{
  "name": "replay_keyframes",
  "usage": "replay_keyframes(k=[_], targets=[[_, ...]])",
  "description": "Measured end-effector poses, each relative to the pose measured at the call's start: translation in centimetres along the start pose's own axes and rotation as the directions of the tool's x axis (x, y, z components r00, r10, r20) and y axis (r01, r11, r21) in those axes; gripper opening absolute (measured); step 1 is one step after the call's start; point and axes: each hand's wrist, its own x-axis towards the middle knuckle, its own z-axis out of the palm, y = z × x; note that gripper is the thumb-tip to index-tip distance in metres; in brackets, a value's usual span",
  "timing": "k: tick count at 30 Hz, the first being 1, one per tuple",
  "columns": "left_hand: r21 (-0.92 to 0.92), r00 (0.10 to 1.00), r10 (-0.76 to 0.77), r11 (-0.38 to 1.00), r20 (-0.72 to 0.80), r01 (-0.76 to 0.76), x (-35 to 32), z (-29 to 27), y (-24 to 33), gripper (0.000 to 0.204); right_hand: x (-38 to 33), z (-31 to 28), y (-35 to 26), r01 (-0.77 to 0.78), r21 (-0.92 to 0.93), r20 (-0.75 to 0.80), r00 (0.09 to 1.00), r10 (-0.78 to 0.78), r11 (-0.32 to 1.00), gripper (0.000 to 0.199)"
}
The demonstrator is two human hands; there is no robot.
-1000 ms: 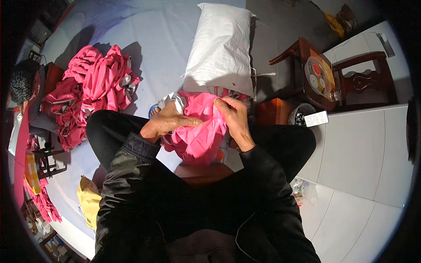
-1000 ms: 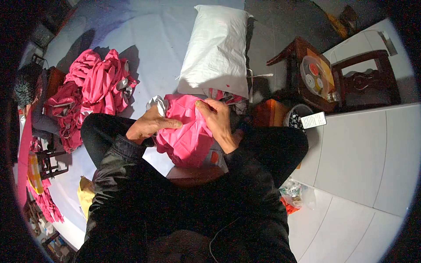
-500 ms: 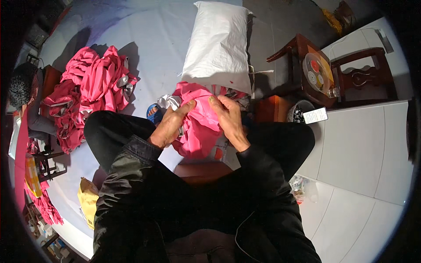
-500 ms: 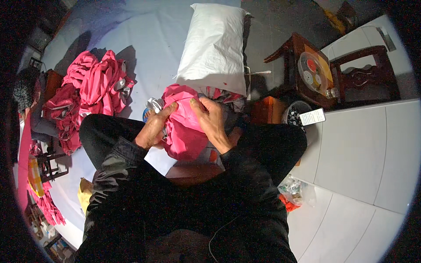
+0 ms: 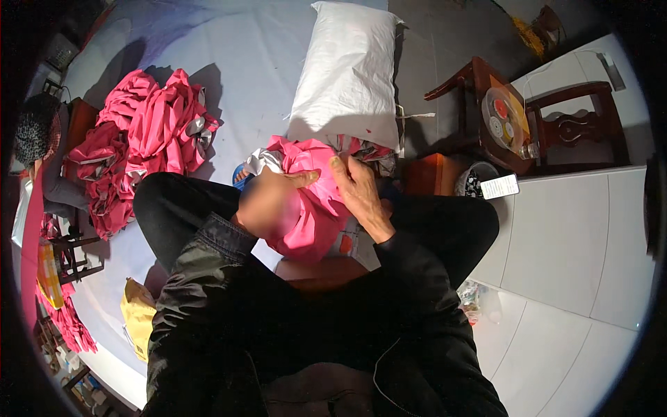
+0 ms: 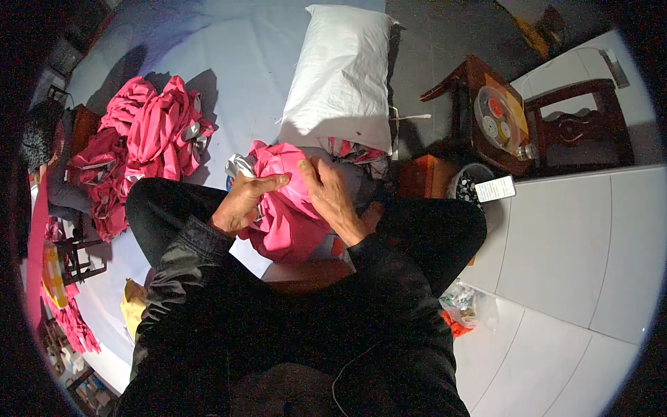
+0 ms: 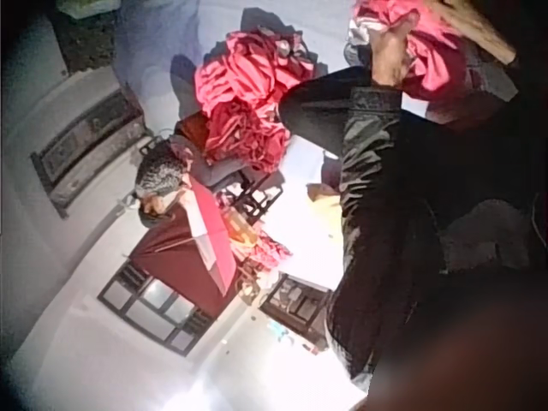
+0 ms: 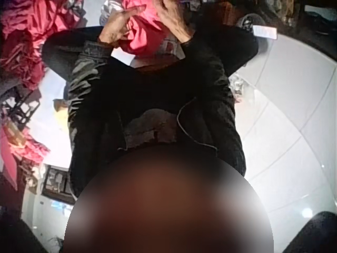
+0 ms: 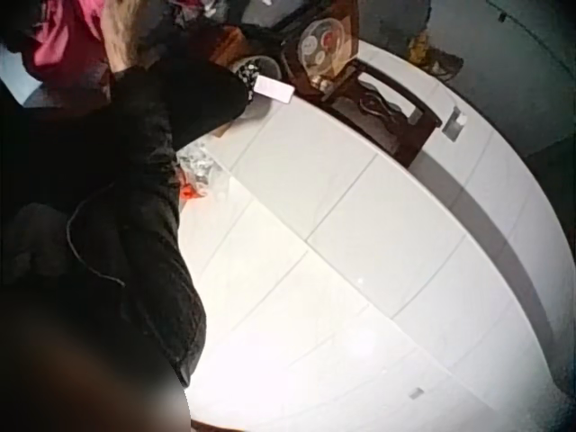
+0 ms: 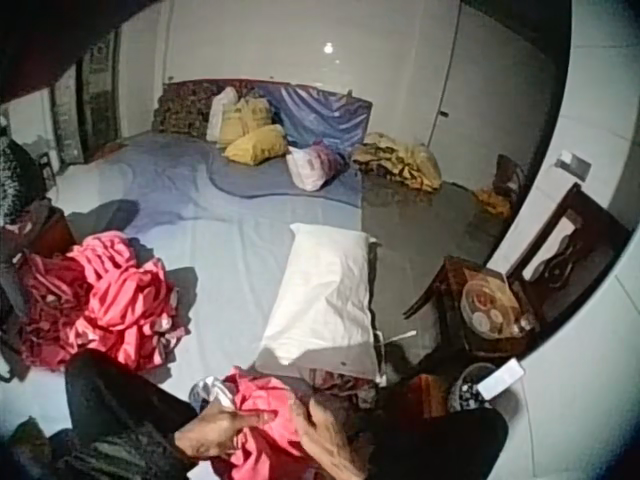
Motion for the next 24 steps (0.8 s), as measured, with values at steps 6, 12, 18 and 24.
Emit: replay_keyframes(k=[6,12,18,24], targets=[[0.073,0.998,-0.07,0.995,0.005,0.07,-0.1,-0.2,-0.4,0.039,-0.4,-0.3,0.2,0.033,-0.118,0.065,0.998,-0.025,0.992,0.038],[0.133,0.998,-0.055,0.99,0.037,0.05,0.2,-0.3,-0.4,0.056,-0.7,0.0,-0.6,0.138,-0.212,-0.047,0.987,-0.151,0.967,0.031],[0.087,0.998,0.061,0.994,0.028,-0.063,-0.4,1.0,-0.1,0.041,-0.9,0.2,-1.0,0.129,-0.146,-0.105,0.984,-0.145,0.981,0.031],[0.076,1.0,-0.006,0.997,0.011,0.005,-0.8,0.8,-0.5,0.052,-0.9,0.6,-0.3,0.027,-0.005,-0.127,0.992,-0.028,1.0,0.035]])
